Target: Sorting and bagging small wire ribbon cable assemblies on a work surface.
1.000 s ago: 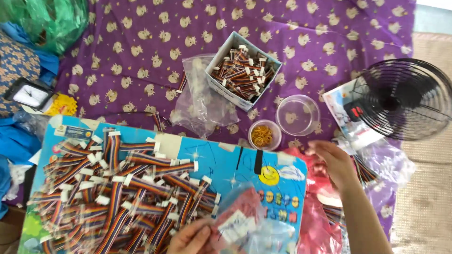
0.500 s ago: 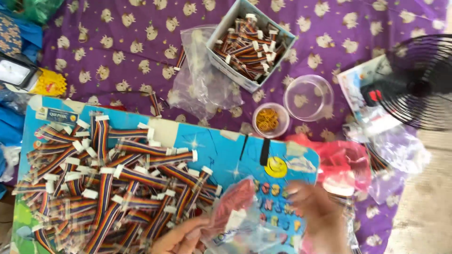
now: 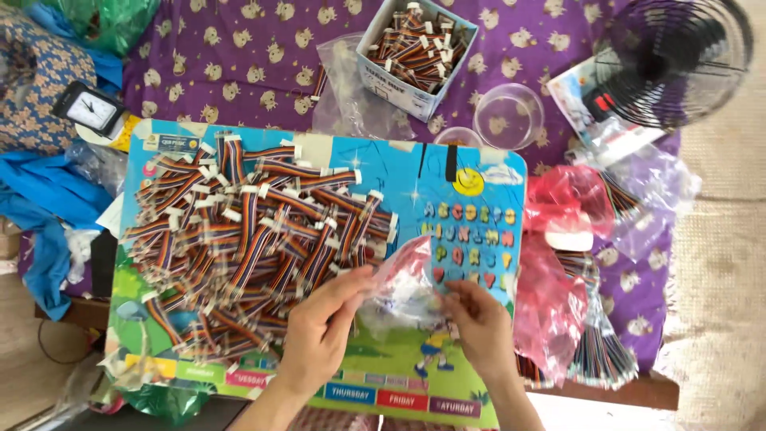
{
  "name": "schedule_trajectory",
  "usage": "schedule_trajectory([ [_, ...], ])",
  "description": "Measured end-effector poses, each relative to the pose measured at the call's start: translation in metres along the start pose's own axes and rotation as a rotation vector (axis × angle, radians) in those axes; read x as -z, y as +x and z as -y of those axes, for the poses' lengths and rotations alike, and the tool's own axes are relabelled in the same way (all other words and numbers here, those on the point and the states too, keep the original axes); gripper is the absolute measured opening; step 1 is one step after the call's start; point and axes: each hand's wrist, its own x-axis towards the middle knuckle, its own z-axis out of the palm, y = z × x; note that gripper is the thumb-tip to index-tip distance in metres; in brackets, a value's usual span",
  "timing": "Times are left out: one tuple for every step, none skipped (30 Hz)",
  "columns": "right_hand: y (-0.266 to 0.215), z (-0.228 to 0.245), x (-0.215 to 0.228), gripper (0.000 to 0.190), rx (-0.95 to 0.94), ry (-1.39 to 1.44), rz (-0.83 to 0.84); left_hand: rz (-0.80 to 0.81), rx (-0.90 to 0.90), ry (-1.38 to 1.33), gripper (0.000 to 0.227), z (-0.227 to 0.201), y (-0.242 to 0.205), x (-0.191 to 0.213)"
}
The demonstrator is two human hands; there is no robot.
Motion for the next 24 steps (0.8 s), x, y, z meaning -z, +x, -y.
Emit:
schedule_trajectory([
  [-0.004,0.007,-0.004,0.027,-0.013,-0.062,-0.047,0.009,-0.009,-0.018,0.039,-0.003,-0.002,0.001],
  [-0.01,0.018,-0.004,0.027,-0.007,-0.056,-0.055,0.012,-0.021,-0.018,0.039,-0.004,0.002,0.001],
  [-0.015,0.029,-0.006,0.033,-0.048,-0.013,-0.091,0.058,-0.05,0.005,0.031,-0.006,0.005,0.001],
  [-0.021,0.04,-0.007,0.04,-0.09,0.031,-0.126,0.103,-0.08,0.027,0.026,-0.006,0.009,0.002],
  [-0.024,0.043,-0.008,0.04,-0.084,0.04,-0.128,0.105,-0.088,0.033,0.026,-0.001,0.011,0.0],
  [-0.027,0.047,-0.009,0.049,0.088,0.14,-0.122,0.096,-0.13,0.023,0.025,0.005,0.014,-0.001],
  [-0.03,0.049,-0.007,0.061,0.26,0.236,-0.124,0.09,-0.173,0.006,0.026,0.011,0.017,-0.006],
  [-0.021,0.044,-0.009,0.061,0.264,0.24,-0.133,0.095,-0.183,0.004,0.026,0.004,0.021,-0.005],
  [-0.013,0.038,-0.011,0.054,0.292,0.335,-0.067,0.139,-0.193,-0.009,0.025,-0.003,0.025,-0.004],
  [-0.005,0.032,-0.013,0.047,0.32,0.43,-0.001,0.182,-0.204,-0.021,0.024,-0.009,0.029,-0.004],
  [0.007,0.016,-0.018,0.047,0.325,0.435,-0.005,0.186,-0.21,-0.019,0.024,-0.013,0.027,-0.004],
  [0.019,0.001,-0.024,0.029,0.306,0.659,-0.046,0.193,-0.192,-0.051,0.029,-0.016,0.025,-0.004],
  [0.032,-0.014,-0.028,0.012,0.285,0.882,-0.088,0.199,-0.174,-0.086,0.037,-0.019,0.024,-0.005],
  [0.037,-0.019,-0.026,0.012,0.29,0.885,-0.093,0.204,-0.181,-0.086,0.037,-0.019,0.021,-0.005],
  [0.041,-0.026,-0.025,0.009,0.284,1.017,-0.048,0.219,-0.089,-0.107,0.054,-0.02,0.018,-0.005],
  [0.045,-0.032,-0.023,0.009,0.278,1.149,-0.002,0.233,0.003,-0.128,0.081,-0.021,0.014,-0.005],
  [0.05,-0.038,-0.022,0.009,0.284,1.152,-0.003,0.235,-0.003,-0.126,0.081,-0.004,0.012,-0.012],
  [0.056,-0.044,-0.02,0.011,0.286,1.188,0.01,0.267,0.045,-0.02,0.063,0.012,0.009,-0.017],
  [0.061,-0.051,-0.021,0.012,0.281,1.224,0.026,0.295,0.099,0.088,0.048,0.029,0.006,-0.022],
  [0.057,-0.044,-0.022,0.012,0.281,1.227,0.027,0.295,0.1,0.091,0.048,0.025,0.003,-0.019],
  [0.053,-0.038,-0.02,0.013,0.273,1.255,0.006,0.255,0.058,0.236,0.031,0.022,0.001,-0.019],
  [0.05,-0.032,-0.017,0.014,0.266,1.284,-0.015,0.214,0.015,0.381,0.018,0.018,0.0,-0.019],
  [0.059,-0.041,-0.013,0.014,0.269,1.282,-0.018,0.215,0.012,0.379,0.018,0.023,0.001,-0.016],
  [0.067,-0.049,-0.009,0.014,0.283,1.258,-0.022,0.2,0.007,0.403,0.014,0.027,0.002,-0.013],
])
